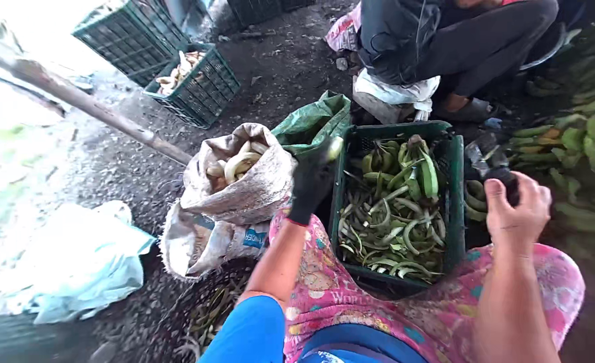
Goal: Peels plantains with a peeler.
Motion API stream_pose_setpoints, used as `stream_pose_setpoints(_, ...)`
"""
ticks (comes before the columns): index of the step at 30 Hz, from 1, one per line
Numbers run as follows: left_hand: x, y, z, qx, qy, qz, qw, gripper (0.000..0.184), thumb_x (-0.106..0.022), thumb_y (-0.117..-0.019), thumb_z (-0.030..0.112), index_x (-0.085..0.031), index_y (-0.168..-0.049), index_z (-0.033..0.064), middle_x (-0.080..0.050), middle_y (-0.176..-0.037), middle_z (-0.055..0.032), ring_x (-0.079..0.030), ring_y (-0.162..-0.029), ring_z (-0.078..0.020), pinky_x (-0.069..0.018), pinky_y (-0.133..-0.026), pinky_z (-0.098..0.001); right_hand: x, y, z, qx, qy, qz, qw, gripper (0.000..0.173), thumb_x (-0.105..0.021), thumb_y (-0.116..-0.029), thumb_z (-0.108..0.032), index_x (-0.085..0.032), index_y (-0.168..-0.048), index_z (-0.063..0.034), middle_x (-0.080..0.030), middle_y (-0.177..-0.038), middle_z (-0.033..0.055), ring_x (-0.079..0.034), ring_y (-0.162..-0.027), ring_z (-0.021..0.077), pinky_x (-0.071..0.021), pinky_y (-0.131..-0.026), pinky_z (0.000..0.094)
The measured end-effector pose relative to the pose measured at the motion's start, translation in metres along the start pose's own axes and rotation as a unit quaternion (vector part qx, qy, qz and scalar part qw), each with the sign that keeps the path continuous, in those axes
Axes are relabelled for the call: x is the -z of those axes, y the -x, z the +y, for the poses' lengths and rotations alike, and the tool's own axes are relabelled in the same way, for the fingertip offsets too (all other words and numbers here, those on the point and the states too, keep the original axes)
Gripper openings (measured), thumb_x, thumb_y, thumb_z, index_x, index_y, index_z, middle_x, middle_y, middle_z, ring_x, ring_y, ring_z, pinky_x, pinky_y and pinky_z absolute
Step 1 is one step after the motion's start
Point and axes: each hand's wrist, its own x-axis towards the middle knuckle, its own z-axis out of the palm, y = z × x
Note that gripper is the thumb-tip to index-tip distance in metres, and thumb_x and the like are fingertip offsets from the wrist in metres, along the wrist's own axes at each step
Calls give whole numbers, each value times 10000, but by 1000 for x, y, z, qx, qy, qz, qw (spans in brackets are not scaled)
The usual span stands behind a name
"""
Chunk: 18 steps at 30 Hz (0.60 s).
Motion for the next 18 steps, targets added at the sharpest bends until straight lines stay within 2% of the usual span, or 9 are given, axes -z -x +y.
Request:
stream_pose_setpoints(2, 50, -21, -28, 10, -72, 46, 996, 514, -605, -1007, 310, -544, -1473, 101, -635, -1341, -231, -625, -1210, -423, -471, -1028, -618, 21, -1, 8, -6, -6, 32, 999, 682, -554, -995, -540, -585, -1397, 11, -523, -1394, 358, -476, -1328, 514, -349, -1090, 674)
stream_pose_setpoints(5, 117, -42, -59, 110, -203, 24, 973, 601, -505, -1027, 522, -504, -1500, 152, -591, -1370, -270, -555, -1280, -473, -412, -1057, -681, 43, -2, 21, -37, -3, 56, 998, 727, -524, -980, -620, -585, -1403, -32, -530, -1396, 318, -480, -1331, 476, -353, -1086, 668)
stream_pose_setpoints(7, 142, -44, -65, 175, -246, 3, 953, 649, -478, -1019, 551, -439, -1531, 155, -522, -1417, -318, -473, -1327, -543, -363, -1047, -739, 51, -2, 25, -53, 25, 63, 996, 723, -511, -983, -643, -596, -1399, -58, -537, -1385, 318, -494, -1308, 492, -347, -1045, 704)
stream_pose_setpoints(9, 143, -43, -62, 212, -240, 14, 947, 676, -497, -1007, 535, -407, -1540, 128, -479, -1446, -333, -441, -1344, -553, -346, -1056, -734, 52, -3, 25, -60, 53, 60, 995, 700, -514, -986, -645, -614, -1383, -77, -566, -1361, 307, -520, -1274, 508, -348, -1004, 733)
stream_pose_setpoints(11, 118, -37, -43, 180, -198, 5, 963, 653, -456, -1038, 493, -411, -1527, 61, -489, -1443, -327, -458, -1344, -528, -356, -1084, -696, 47, -5, 25, -52, 51, 35, 997, 682, -510, -993, -640, -626, -1368, -82, -592, -1339, 292, -545, -1246, 510, -363, -972, 748)
stream_pose_setpoints(13, 70, -32, -18, 107, -143, -75, 981, 541, -444, -1079, 340, -465, -1459, -44, -538, -1367, -359, -514, -1278, -546, -390, -1056, -698, 41, -9, 25, -42, 26, -22, 999, 630, -519, -1022, -568, -616, -1364, -48, -596, -1337, 295, -553, -1246, 507, -383, -969, 747)
stream_pose_setpoints(16, -20, -23, 28, 67, -76, -294, 950, 395, -447, -1094, 248, -567, -1395, 21, -615, -1336, -250, -594, -1240, -432, -443, -1050, -640, 27, -14, 29, -38, -7, -82, 996, 572, -555, -1029, -496, -628, -1348, -26, -628, -1292, 289, -599, -1206, 466, -438, -988, 688)
stream_pose_setpoints(18, -76, -6, 43, 15, -24, -361, 932, 354, -493, -1082, 263, -613, -1359, 78, -649, -1306, -196, -624, -1199, -393, -472, -1014, -631, 21, -18, 36, -46, -29, -108, 993, 539, -573, -1033, -468, -632, -1345, -32, -644, -1259, 277, -617, -1174, 438, -457, -992, 653)
